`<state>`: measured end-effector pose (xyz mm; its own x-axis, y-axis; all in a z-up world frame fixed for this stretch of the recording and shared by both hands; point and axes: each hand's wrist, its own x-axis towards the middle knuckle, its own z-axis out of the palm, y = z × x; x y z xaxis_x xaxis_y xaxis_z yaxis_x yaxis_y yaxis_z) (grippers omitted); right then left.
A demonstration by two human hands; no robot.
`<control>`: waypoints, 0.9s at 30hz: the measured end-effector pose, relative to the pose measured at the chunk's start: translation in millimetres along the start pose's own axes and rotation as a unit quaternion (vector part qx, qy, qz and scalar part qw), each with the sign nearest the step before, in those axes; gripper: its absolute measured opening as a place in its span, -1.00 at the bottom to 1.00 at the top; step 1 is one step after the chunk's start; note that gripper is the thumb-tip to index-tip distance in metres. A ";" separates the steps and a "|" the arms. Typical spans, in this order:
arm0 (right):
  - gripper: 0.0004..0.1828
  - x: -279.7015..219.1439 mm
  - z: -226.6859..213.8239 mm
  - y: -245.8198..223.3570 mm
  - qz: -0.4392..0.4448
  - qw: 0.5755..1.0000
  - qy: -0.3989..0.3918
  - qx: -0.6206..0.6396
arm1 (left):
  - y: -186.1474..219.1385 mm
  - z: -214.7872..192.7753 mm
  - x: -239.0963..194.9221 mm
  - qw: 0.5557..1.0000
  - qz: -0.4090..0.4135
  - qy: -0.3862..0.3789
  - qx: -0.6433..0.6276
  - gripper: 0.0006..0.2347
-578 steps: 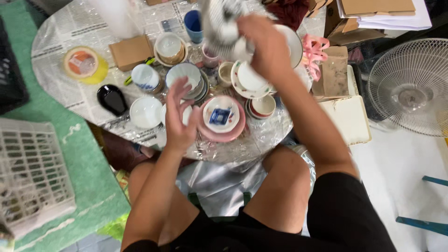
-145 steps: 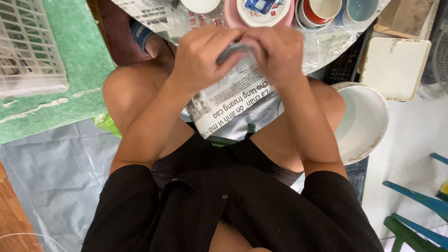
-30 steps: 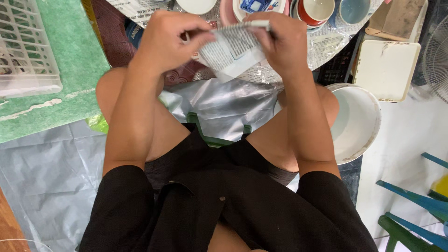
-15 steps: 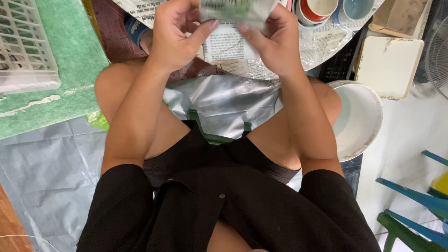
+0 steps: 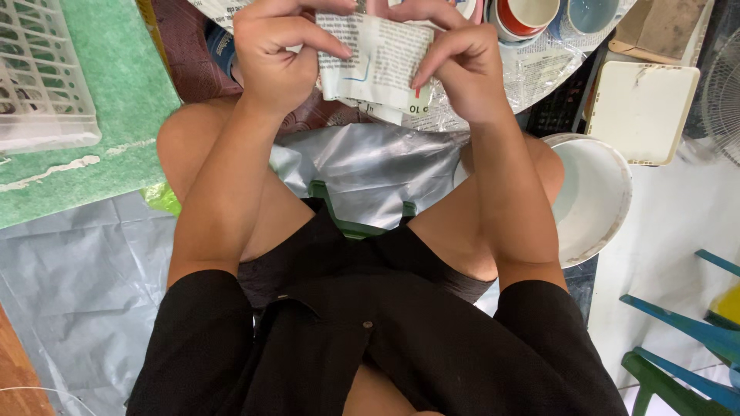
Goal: The person repeatedly folds and unfolds sheets of newspaper while seated. They handle the paper with both hands, creasing it into smaller sections and then opening it back out, repeating this cycle multiple times.
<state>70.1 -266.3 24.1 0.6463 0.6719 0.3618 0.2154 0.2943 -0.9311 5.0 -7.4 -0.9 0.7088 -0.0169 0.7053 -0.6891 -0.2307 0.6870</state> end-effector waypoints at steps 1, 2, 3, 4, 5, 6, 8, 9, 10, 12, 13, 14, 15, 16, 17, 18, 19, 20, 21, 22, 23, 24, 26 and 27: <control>-0.76 1.3 0.0 -7.6 0.005 0.998 -0.019 0.058 | 0.3 -1.6 -1.4 1.000 0.006 0.003 0.012 -0.67; -0.74 2.9 2.4 -12.0 0.011 0.992 -0.038 0.116 | 0.8 -3.0 -2.9 1.000 0.013 0.006 0.025 -0.67; -0.73 3.7 7.9 -12.9 0.015 0.991 0.025 0.129 | 2.0 -1.4 -5.0 0.999 0.014 -0.002 0.042 -0.68; -0.69 2.6 15.9 -11.8 0.018 0.986 0.089 0.141 | 4.2 0.4 -6.6 0.998 0.014 -0.009 0.059 -0.69; -0.62 6.7 17.6 -10.3 0.016 0.977 0.147 0.151 | 4.7 1.0 -3.3 0.996 0.021 -0.014 0.080 -0.69; -0.62 6.9 17.0 -11.0 0.032 0.989 0.122 0.074 | 6.3 1.6 0.9 0.995 0.049 -0.024 0.080 -0.71; -0.48 1.1 17.9 -8.9 0.060 0.993 0.070 -0.079 | 12.3 3.0 10.0 0.990 0.101 -0.045 0.083 -0.73; -0.54 1.2 17.9 -5.1 0.071 0.987 0.065 -0.128 | 16.8 2.3 14.8 0.989 0.095 -0.067 0.090 -0.74; -0.59 -1.1 17.9 -2.7 0.080 0.979 0.060 -0.177 | 20.8 2.1 21.0 0.987 0.088 -0.089 0.098 -0.75; -0.68 -2.2 20.3 4.7 0.077 0.969 0.054 -0.229 | 35.0 -8.2 23.6 0.987 0.031 -0.134 0.088 -0.70; -0.69 -4.4 21.6 5.8 0.062 0.968 0.059 -0.237 | 41.7 -14.7 26.3 0.985 -0.009 -0.159 0.066 -0.61; -0.70 -5.2 23.8 6.4 0.046 0.968 0.050 -0.241 | 51.2 -23.2 24.6 0.981 -0.049 -0.183 0.042 -0.51; -0.70 -5.0 27.7 5.8 0.030 0.968 0.042 -0.244 | 63.6 -32.2 17.2 0.987 -0.020 -0.147 0.059 -0.57; -0.70 -2.8 33.9 6.0 0.015 0.968 0.034 -0.248 | 76.4 -39.7 7.2 0.991 0.012 -0.113 0.077 -0.63; -0.70 -0.8 41.1 5.7 0.017 0.970 0.024 -0.243 | 87.9 -44.4 -3.9 0.992 0.043 -0.078 0.092 -0.67; -0.71 2.7 50.7 5.7 0.019 0.971 0.012 -0.238 | 97.6 -50.3 -15.9 0.989 0.002 -0.059 0.138 -0.70; -0.71 6.8 63.3 5.3 0.023 0.972 0.003 -0.233 | 106.3 -58.3 -29.7 0.982 -0.040 -0.041 0.180 -0.73; -0.70 12.3 77.2 4.6 0.046 0.973 -0.026 -0.226 | 112.5 -68.2 -43.4 0.972 -0.083 -0.023 0.220 -0.76; -0.70 17.7 92.7 3.7 0.071 0.971 -0.057 -0.220 | 117.6 -80.4 -58.2 0.970 -0.082 0.000 0.230 -0.76; -0.69 25.5 108.7 3.8 0.096 0.968 -0.087 -0.215 | 122.3 -94.1 -74.0 0.967 -0.081 0.024 0.239 -0.77; -0.70 32.7 126.3 4.5 0.055 0.966 -0.119 -0.223 | 128.0 -106.5 -90.9 0.965 -0.079 0.044 0.246 -0.77; -0.70 41.2 144.8 6.1 0.014 0.962 -0.150 -0.229 | 134.2 -117.8 -107.9 0.960 -0.092 0.060 0.257 -0.78; -0.66 59.1 180.7 6.8 -0.047 0.949 -0.212 -0.229 | 146.9 -139.8 -140.0 0.951 -0.113 0.088 0.275 -0.79; -0.61 69.2 197.9 6.4 -0.066 0.942 -0.243 -0.222 | 153.0 -151.3 -154.4 0.947 -0.134 0.104 0.273 -0.78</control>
<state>-28.7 -83.4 52.2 0.2036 0.9134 0.3524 0.6251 0.1557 -0.7648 -232.8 107.1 21.8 0.7633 0.2920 0.5762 -0.2668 -0.6699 0.6929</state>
